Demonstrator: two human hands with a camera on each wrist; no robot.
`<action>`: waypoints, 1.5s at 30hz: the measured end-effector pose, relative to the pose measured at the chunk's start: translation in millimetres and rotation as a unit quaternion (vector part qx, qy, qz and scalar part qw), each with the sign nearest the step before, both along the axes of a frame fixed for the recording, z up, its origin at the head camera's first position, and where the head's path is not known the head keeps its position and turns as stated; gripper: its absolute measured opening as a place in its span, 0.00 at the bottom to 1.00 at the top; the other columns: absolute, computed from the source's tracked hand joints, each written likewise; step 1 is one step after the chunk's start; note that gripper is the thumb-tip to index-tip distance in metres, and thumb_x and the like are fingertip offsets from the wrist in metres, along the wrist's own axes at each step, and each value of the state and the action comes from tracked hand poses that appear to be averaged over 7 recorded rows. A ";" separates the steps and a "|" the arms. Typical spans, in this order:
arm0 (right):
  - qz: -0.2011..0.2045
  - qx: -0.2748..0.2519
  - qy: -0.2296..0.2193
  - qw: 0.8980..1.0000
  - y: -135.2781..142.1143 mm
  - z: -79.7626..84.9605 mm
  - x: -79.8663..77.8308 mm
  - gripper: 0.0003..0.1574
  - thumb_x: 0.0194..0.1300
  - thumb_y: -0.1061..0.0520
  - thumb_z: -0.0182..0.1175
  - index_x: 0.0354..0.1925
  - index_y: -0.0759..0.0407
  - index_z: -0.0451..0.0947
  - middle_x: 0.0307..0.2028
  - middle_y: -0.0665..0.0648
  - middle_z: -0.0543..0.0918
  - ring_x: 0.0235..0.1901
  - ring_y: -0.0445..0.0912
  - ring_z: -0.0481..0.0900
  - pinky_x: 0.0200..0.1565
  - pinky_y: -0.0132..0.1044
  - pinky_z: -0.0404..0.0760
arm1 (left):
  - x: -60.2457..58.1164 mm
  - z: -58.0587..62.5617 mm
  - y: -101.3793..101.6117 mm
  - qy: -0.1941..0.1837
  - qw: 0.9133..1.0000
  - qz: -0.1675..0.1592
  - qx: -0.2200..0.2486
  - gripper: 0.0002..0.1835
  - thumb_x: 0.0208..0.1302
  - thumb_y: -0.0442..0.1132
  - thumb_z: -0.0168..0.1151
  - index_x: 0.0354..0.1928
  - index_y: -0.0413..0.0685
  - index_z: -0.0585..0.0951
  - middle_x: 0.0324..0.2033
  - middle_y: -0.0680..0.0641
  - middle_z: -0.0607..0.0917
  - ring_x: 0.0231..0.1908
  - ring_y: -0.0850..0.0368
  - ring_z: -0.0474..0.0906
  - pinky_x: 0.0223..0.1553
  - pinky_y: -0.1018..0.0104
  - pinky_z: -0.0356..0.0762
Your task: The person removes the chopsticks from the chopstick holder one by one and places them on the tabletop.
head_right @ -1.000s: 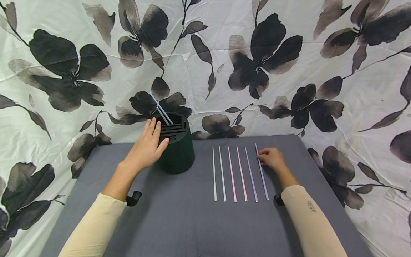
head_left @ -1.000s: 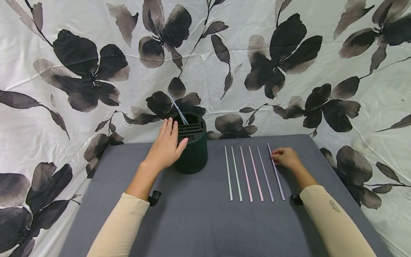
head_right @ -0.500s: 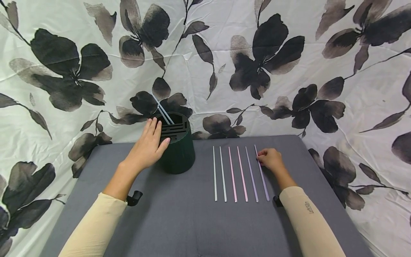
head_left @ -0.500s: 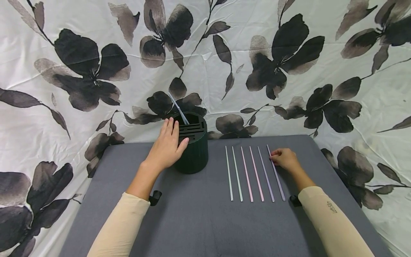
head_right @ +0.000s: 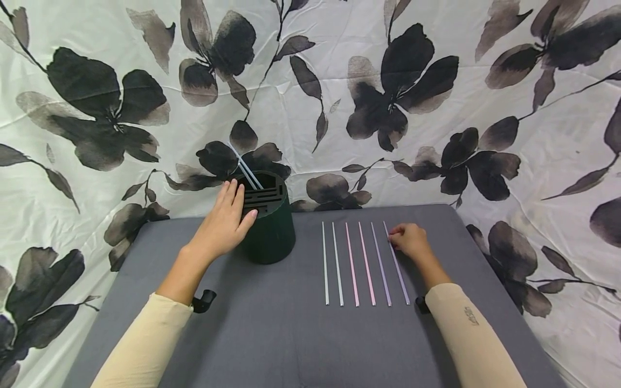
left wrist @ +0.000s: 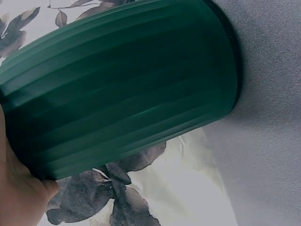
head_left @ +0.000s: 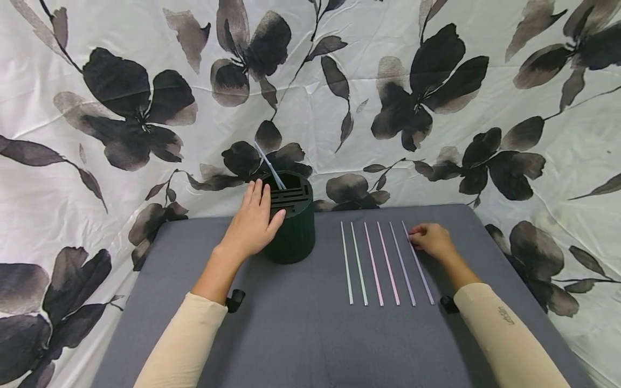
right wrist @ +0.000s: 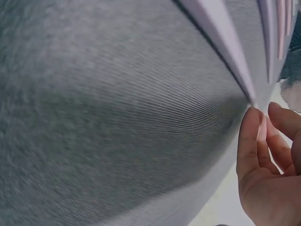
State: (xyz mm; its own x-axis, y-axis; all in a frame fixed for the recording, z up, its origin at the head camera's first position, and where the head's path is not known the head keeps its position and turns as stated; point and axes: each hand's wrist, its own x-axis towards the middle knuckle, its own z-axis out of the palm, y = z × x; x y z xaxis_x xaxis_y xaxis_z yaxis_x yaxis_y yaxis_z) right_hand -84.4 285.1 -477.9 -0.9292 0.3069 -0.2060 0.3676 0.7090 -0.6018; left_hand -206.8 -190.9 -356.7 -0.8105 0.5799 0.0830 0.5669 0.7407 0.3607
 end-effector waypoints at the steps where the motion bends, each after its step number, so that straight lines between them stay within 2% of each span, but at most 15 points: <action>1: 0.005 0.007 0.006 1.000 -0.9 2.2 -0.3 0.16 0.68 0.58 0.67 0.47 0.70 0.85 0.36 0.63 0.90 0.26 0.39 0.85 0.29 0.30 0.82 | 0.3 -0.2 -0.6 0.000 1.000 0.000 0.000 0.44 0.81 0.61 0.40 0.80 0.32 0.50 0.81 0.32 0.45 0.82 0.38 0.34 0.81 0.44 0.42; 6: 0.018 0.035 0.038 0.998 -11.3 16.9 -5.5 0.15 0.69 0.56 0.66 0.47 0.67 0.86 0.35 0.62 0.90 0.26 0.39 0.82 0.29 0.33 0.78 | 1.5 -0.9 -2.5 0.006 1.000 -0.002 0.001 0.43 0.81 0.60 0.40 0.80 0.31 0.51 0.81 0.30 0.47 0.82 0.37 0.35 0.81 0.44 0.43; 13: 0.057 0.015 0.071 0.996 -43.4 40.3 -16.8 0.17 0.71 0.55 0.66 0.51 0.65 0.85 0.39 0.63 0.90 0.31 0.42 0.85 0.33 0.33 0.80 | 1.9 -1.4 -4.3 0.013 1.000 -0.002 0.000 0.43 0.81 0.60 0.40 0.80 0.31 0.52 0.80 0.30 0.48 0.82 0.37 0.36 0.80 0.43 0.43; 17: 0.072 0.030 0.101 0.992 -65.2 53.7 -24.5 0.16 0.71 0.53 0.66 0.50 0.61 0.87 0.41 0.61 0.91 0.38 0.49 0.86 0.40 0.39 0.80 | 2.7 -1.0 -4.7 0.013 1.000 -0.004 0.000 0.43 0.81 0.60 0.40 0.80 0.31 0.52 0.81 0.30 0.48 0.82 0.36 0.36 0.81 0.44 0.42; 20: 0.084 0.017 0.118 0.989 -81.8 65.2 -32.5 0.16 0.72 0.52 0.66 0.51 0.60 0.86 0.43 0.61 0.91 0.43 0.54 0.87 0.44 0.45 0.81 | 3.1 -0.8 -5.4 0.012 1.000 -0.005 0.000 0.43 0.81 0.60 0.40 0.80 0.30 0.51 0.81 0.30 0.47 0.82 0.36 0.36 0.80 0.43 0.42; 25: 0.106 -0.024 0.142 0.984 -107.1 85.4 -46.4 0.15 0.72 0.53 0.67 0.52 0.58 0.86 0.46 0.60 0.90 0.47 0.56 0.87 0.48 0.52 0.84 | 2.8 -1.0 -5.8 0.018 1.000 -0.008 -0.003 0.43 0.81 0.60 0.40 0.80 0.30 0.52 0.80 0.30 0.48 0.82 0.35 0.37 0.80 0.42 0.43; 34: 0.133 -0.046 0.188 0.972 -145.7 111.3 -65.6 0.13 0.70 0.55 0.68 0.51 0.55 0.87 0.47 0.56 0.90 0.44 0.49 0.87 0.44 0.40 0.83 | 3.5 -0.7 -6.0 0.015 1.000 -0.010 -0.004 0.43 0.81 0.60 0.40 0.80 0.30 0.52 0.80 0.29 0.49 0.82 0.36 0.36 0.81 0.44 0.43; 38: 0.149 -0.042 0.198 0.968 -163.9 128.2 -75.4 0.13 0.70 0.55 0.68 0.52 0.55 0.87 0.48 0.56 0.90 0.44 0.49 0.87 0.45 0.43 0.84 | 3.7 -0.6 -6.0 0.015 1.000 -0.011 -0.004 0.43 0.81 0.60 0.39 0.80 0.31 0.52 0.80 0.30 0.49 0.82 0.36 0.36 0.81 0.44 0.43; 45: 0.192 -0.054 0.193 0.961 -193.9 153.6 -101.0 0.13 0.72 0.55 0.67 0.52 0.55 0.87 0.49 0.56 0.90 0.49 0.50 0.88 0.53 0.47 0.86 | 3.1 -1.1 -6.9 0.010 1.000 -0.011 -0.002 0.44 0.81 0.61 0.39 0.80 0.31 0.51 0.81 0.31 0.47 0.82 0.37 0.34 0.80 0.44 0.44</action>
